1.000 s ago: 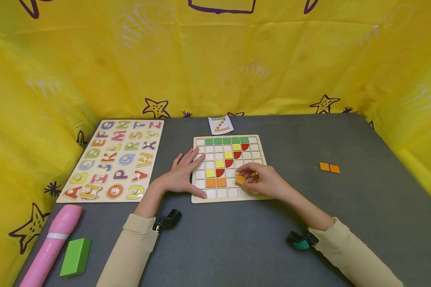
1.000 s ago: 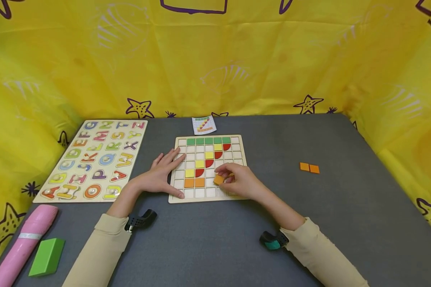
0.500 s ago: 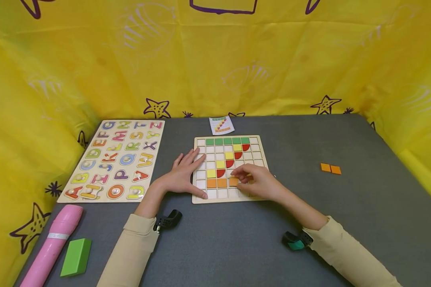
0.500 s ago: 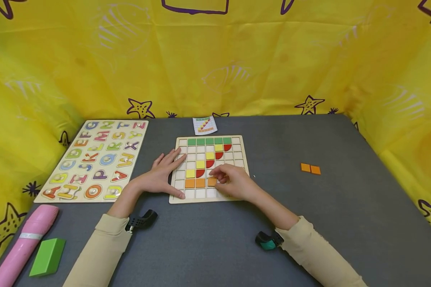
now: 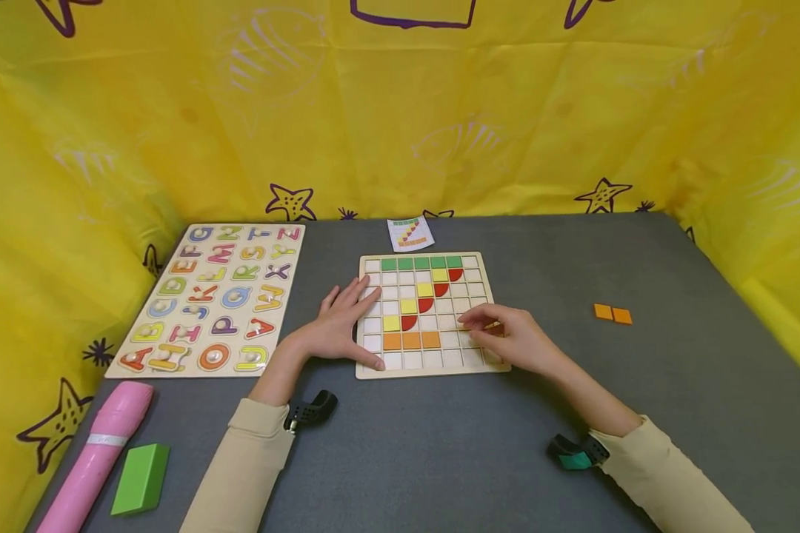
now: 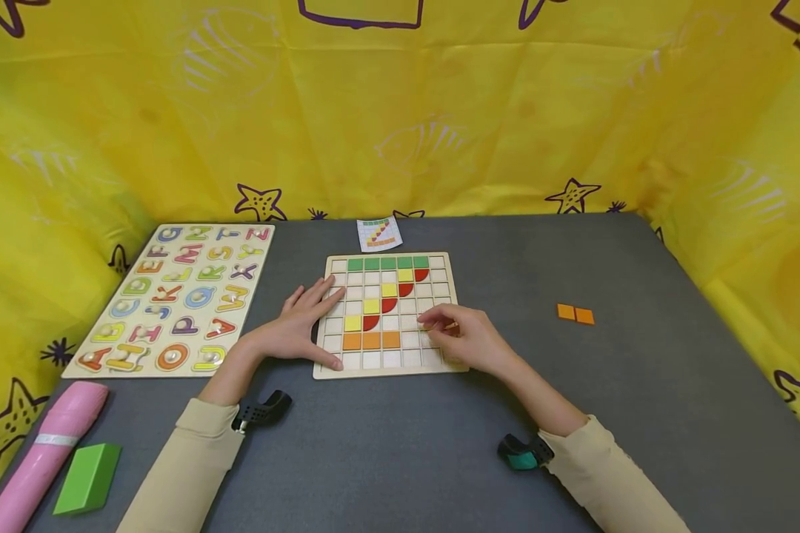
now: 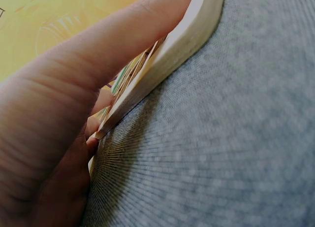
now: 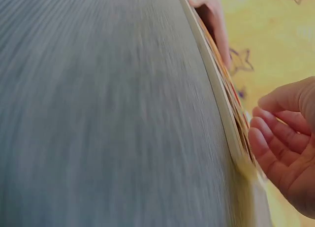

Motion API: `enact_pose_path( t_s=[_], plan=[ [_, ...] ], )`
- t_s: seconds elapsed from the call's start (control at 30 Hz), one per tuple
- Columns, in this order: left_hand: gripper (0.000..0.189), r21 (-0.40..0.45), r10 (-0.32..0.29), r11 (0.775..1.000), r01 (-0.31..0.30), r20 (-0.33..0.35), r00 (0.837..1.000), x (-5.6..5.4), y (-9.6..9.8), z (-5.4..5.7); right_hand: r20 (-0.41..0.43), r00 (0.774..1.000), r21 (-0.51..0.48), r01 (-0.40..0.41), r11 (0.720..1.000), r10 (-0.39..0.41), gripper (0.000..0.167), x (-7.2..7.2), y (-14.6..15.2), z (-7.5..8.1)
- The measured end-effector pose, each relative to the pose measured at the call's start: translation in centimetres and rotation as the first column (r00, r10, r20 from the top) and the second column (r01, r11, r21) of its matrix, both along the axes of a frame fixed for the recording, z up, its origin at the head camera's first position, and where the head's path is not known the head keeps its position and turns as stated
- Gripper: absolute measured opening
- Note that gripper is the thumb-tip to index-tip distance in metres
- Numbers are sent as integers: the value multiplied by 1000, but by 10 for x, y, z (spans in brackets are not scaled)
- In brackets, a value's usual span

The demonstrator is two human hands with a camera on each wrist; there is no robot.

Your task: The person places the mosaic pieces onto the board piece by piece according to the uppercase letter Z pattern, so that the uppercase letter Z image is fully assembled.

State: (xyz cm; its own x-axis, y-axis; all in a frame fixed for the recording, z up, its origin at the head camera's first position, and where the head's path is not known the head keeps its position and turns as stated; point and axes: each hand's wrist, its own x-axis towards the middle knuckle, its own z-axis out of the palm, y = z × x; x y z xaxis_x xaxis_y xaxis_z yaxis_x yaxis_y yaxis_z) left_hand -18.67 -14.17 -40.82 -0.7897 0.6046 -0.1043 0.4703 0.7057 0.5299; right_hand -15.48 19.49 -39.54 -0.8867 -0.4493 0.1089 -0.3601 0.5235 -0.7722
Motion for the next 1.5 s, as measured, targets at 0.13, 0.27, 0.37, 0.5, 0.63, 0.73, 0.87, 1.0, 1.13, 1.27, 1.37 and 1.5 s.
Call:
enact_pose_path(
  t_s=[0.13,0.27,0.37,0.5,0.63,0.73,0.87,1.0,1.13,1.27,1.37,1.5],
  plan=[
    [123,-1,10,1000,-10,4,1000,1,-1,0,7,998,41,63,997,-63,21,1,23,1],
    [124,1,14,1000,-14,3,1000,1,-3,-1,-25,994,68,106,992,-104,21,0,48,0],
    [124,7,15,1000,-15,2,1000,1,-3,-1,-46,991,90,131,987,-127,21,0,67,1],
    [124,6,16,1000,-16,-1,1000,1,-4,-2,-61,988,131,152,980,-145,23,1,92,5],
    [124,1,15,1000,-15,-1,1000,1,-4,-2,-174,968,227,215,950,-178,26,2,116,9],
    [124,3,16,1000,-16,3,1000,2,-3,-1,-256,947,294,266,918,-193,30,0,133,9],
    [123,4,15,1000,-15,5,1000,2,-3,-1,-278,942,326,275,904,-187,35,-2,147,7],
    [123,3,11,1000,-11,3,1000,2,-2,-2,-289,935,338,301,892,-206,34,-2,151,6],
    [122,3,9,1000,-9,2,1000,2,-1,-2,-286,933,339,311,888,-218,32,-2,148,7],
    [122,3,6,1000,-6,3,1000,2,0,-2,-289,930,340,322,884,-228,31,-2,147,8],
    [122,4,2,1000,-2,6,1000,2,1,-2,-284,927,350,337,874,-243,30,-2,150,7],
    [122,7,1,1000,-1,12,1000,2,1,-2,-224,937,392,338,856,-268,31,0,155,9]
  ],
)
